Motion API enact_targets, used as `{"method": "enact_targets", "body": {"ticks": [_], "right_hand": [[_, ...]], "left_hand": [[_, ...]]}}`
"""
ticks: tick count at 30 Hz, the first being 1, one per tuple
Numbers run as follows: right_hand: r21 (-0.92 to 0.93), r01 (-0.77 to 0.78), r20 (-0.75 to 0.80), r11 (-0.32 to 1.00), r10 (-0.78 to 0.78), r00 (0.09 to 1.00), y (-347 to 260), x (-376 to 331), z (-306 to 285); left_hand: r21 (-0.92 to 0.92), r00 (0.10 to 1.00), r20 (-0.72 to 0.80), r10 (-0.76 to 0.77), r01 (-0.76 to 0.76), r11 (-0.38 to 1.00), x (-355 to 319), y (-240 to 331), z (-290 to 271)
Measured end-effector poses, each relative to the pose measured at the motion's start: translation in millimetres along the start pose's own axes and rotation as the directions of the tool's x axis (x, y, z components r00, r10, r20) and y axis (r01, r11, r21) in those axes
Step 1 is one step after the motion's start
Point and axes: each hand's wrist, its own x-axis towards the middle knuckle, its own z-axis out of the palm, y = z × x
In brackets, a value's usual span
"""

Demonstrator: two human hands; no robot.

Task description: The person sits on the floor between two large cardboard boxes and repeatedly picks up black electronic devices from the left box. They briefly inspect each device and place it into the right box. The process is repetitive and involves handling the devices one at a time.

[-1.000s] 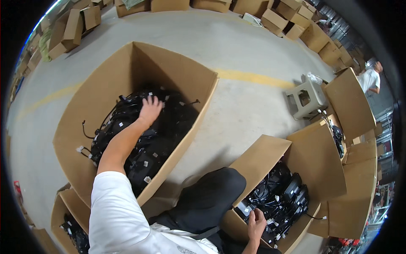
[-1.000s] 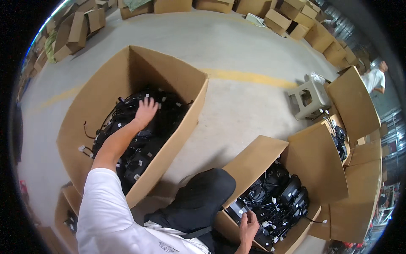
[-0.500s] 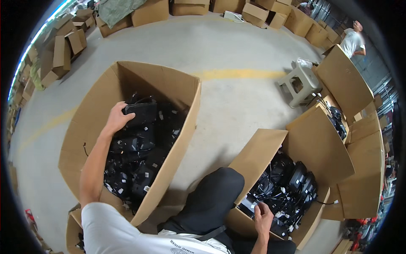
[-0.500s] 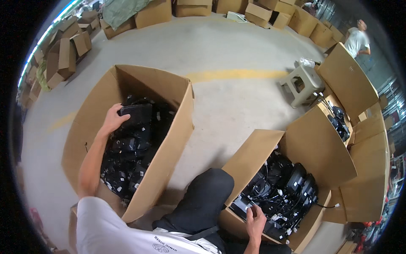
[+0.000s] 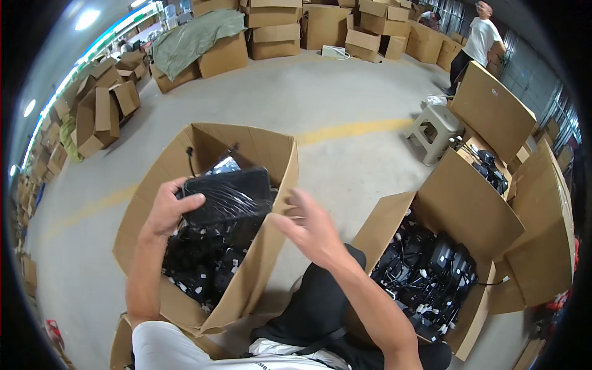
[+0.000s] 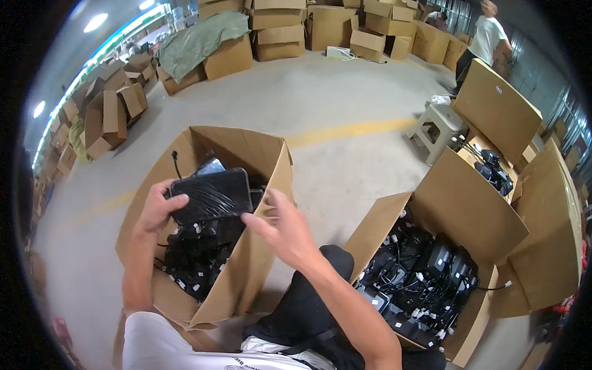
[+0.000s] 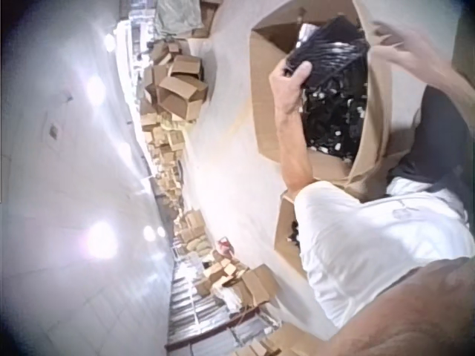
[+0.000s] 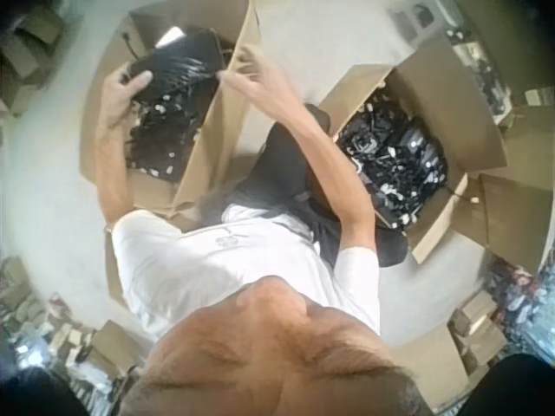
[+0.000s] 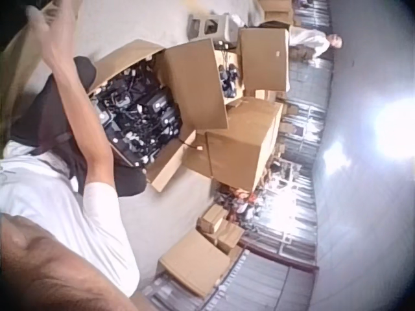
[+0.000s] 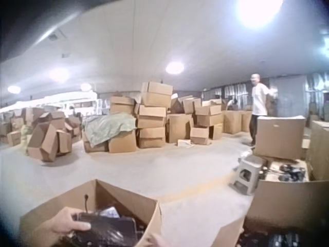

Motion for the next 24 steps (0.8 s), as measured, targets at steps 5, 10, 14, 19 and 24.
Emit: {"method": "enact_targets", "body": {"ticks": [5,10,14,19,24], "right_hand": [[0.491,-0.100,0.115,0.865,0.049,0.992,20,36,54],[0.577,0.050,-0.146,0.815,0.043,0.988,16,36,15],[0.196,0.235,-0.409,0.952,-0.139,0.902,0,16,-9],[-0.637,0.400,-0.409,0.659,-0.728,0.549,-10,-9,1],[-0.777,0.355,-0.273,0.520,-0.786,0.555,-30,-54,18]], "left_hand": [[-0.132,0.997,0.055,-0.060,0.067,0.989,-15,-1,0],[-0.153,0.959,-0.280,0.038,-0.084,0.985,-34,-14,-34],[-0.012,0.905,-0.381,0.186,-0.206,0.978,-35,-13,-5],[-0.158,0.866,-0.382,0.324,-0.406,0.900,-21,-5,114],[-0.580,0.919,-0.155,0.363,-0.382,0.720,-41,21,192]]}}
